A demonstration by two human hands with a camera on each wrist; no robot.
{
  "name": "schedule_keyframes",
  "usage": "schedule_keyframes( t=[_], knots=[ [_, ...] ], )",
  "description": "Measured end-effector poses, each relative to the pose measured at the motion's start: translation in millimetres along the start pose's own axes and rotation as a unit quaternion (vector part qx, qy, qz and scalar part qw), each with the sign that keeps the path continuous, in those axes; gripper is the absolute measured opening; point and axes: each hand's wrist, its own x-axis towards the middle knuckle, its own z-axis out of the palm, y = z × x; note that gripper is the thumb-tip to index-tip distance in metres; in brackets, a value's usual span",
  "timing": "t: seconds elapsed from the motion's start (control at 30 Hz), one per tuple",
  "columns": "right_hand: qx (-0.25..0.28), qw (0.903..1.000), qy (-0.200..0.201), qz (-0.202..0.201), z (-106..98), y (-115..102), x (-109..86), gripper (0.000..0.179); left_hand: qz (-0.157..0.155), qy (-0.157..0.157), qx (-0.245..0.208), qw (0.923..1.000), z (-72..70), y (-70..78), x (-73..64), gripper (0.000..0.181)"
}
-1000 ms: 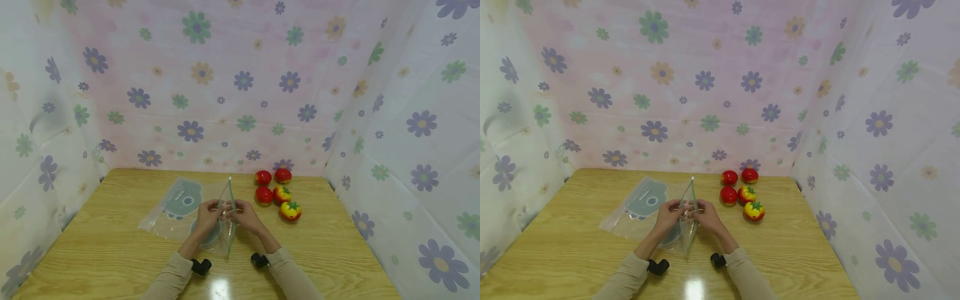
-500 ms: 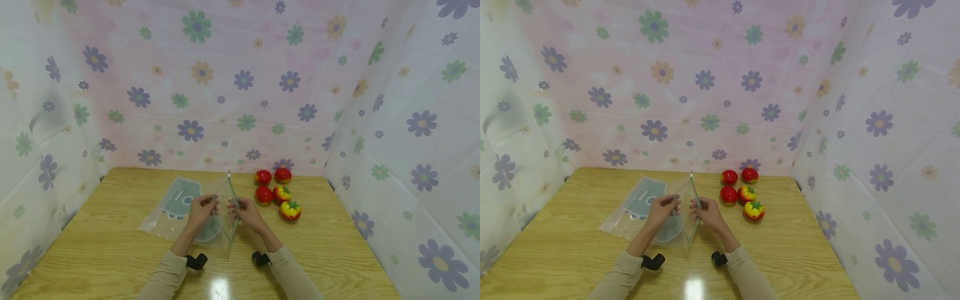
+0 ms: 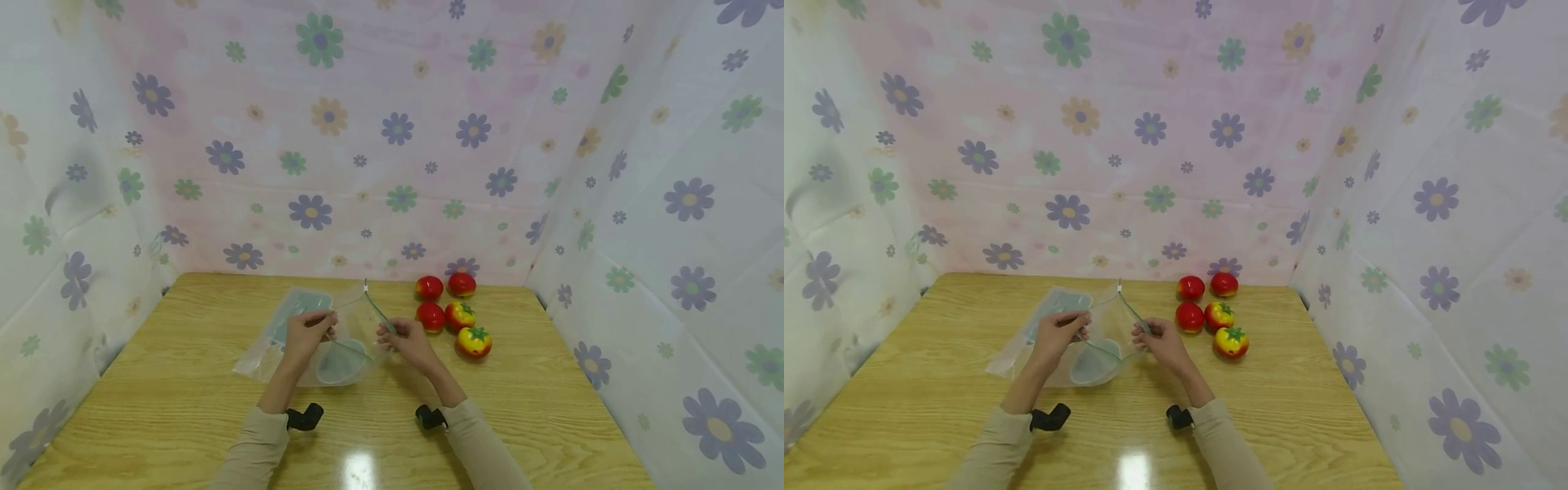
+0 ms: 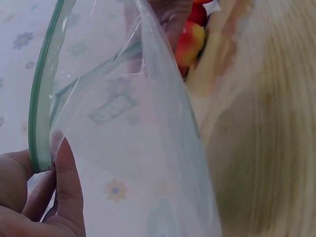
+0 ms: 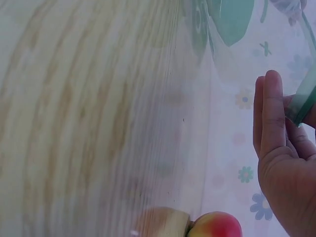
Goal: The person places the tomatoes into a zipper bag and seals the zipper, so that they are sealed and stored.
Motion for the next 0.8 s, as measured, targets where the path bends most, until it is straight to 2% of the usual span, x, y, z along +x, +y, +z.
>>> schedule_keyframes(
  t=[0.3, 0.53, 0.8],
  knots=[
    [-0.039, 0.9989, 0.015, 0.021, -10, -3, -0.5, 0.03, 0.019, 0.042, 0.042, 0.9981, -24.0, 16.9, 2.2, 0.029],
    [-0.049, 0.9984, 0.02, 0.02, -11, -5, 0.0, 0.025, 0.02, 0.039, 0.045, 0.998, -36.0, 24.7, 0.7, 0.03],
    [-0.04, 0.9985, 0.019, 0.031, -15, -2, 3.5, 0.024, 0.023, 0.04, 0.07, 0.9965, -38.7, 25.6, 1.0, 0.025]
  ],
)
